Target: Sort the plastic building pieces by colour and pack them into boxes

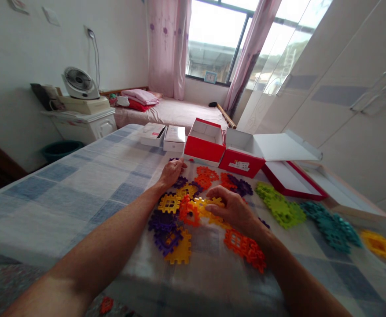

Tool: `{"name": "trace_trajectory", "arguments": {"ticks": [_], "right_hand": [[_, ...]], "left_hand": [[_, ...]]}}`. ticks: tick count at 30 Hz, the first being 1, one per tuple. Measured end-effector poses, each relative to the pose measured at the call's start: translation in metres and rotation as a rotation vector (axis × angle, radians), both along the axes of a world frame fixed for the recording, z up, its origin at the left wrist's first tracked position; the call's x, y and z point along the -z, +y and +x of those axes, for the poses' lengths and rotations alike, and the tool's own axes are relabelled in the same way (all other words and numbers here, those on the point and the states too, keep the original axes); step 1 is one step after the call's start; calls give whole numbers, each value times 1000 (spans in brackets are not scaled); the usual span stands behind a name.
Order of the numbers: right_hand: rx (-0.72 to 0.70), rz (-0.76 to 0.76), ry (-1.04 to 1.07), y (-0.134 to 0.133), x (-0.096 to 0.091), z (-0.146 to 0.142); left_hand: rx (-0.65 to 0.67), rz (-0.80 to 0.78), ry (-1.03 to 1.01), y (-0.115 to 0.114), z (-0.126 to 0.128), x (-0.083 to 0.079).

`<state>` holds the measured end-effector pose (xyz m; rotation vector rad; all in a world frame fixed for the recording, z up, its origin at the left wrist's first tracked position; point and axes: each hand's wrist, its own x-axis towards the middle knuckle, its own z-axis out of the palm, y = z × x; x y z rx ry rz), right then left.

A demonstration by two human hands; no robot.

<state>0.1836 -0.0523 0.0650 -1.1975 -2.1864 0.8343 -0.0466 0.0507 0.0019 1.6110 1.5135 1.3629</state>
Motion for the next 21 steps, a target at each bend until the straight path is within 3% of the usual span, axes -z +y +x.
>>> {"name": "trace_trajectory", "arguments": {"ticks": [6,13,17,21], "right_hand": [[6,36,-35,-4,-1,-1],[184,-24,-19,-2,-13,3],[221,-133,120,0,-20,14],[122,-401,301,0,-24,22]], "left_hand": [[6,3,-7,0,0,0],[-13,-10,11,-2,1,-4],[-12,-15,-13,-4,2,-6],[-10,-2,-23,-2,1,-4]]}}
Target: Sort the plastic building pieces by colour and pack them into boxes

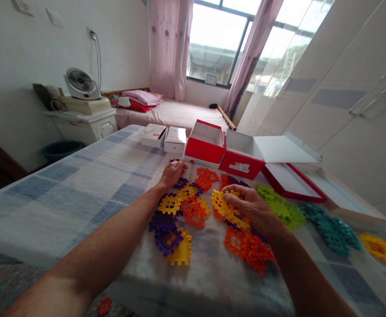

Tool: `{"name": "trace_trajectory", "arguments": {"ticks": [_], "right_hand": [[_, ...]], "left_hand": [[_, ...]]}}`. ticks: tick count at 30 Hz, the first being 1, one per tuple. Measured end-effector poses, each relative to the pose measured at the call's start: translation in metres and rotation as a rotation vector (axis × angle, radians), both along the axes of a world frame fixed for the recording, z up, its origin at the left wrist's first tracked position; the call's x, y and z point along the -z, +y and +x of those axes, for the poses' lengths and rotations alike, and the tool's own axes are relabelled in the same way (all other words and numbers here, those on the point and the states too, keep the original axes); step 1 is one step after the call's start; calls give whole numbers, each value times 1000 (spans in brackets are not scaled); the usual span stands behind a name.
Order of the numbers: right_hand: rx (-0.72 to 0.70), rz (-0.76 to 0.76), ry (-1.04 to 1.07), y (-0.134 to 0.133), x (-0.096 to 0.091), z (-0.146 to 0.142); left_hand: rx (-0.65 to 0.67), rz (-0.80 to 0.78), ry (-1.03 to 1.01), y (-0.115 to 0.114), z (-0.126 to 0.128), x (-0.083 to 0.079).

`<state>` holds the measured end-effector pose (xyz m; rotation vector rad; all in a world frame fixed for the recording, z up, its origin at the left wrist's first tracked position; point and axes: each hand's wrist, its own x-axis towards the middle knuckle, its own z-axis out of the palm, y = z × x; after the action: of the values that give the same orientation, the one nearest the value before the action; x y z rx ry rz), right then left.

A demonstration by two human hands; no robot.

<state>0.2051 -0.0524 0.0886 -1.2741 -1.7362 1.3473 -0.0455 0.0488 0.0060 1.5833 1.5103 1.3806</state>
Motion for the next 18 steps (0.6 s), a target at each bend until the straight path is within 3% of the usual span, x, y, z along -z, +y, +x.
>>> {"name": "trace_trajectory", "arguments": {"ticks": [3,6,10,15,18], "right_hand": [[21,-116,145,-3,-9,13],[201,-51,178,-8,-24,49],[609,134,179,-21,-38,139],[1173,343,245,-40,-33,261],[1314,322,251,-41,-22,303]], "left_hand": [[2,-6,-14,2,-2,2],[11,-19,-60,-1,-3,1],[36,-67,-73,-5,-4,-4],[49,-139,-53,-9,-3,-11],[30,-183,-35,-13,-1,-17]]}}
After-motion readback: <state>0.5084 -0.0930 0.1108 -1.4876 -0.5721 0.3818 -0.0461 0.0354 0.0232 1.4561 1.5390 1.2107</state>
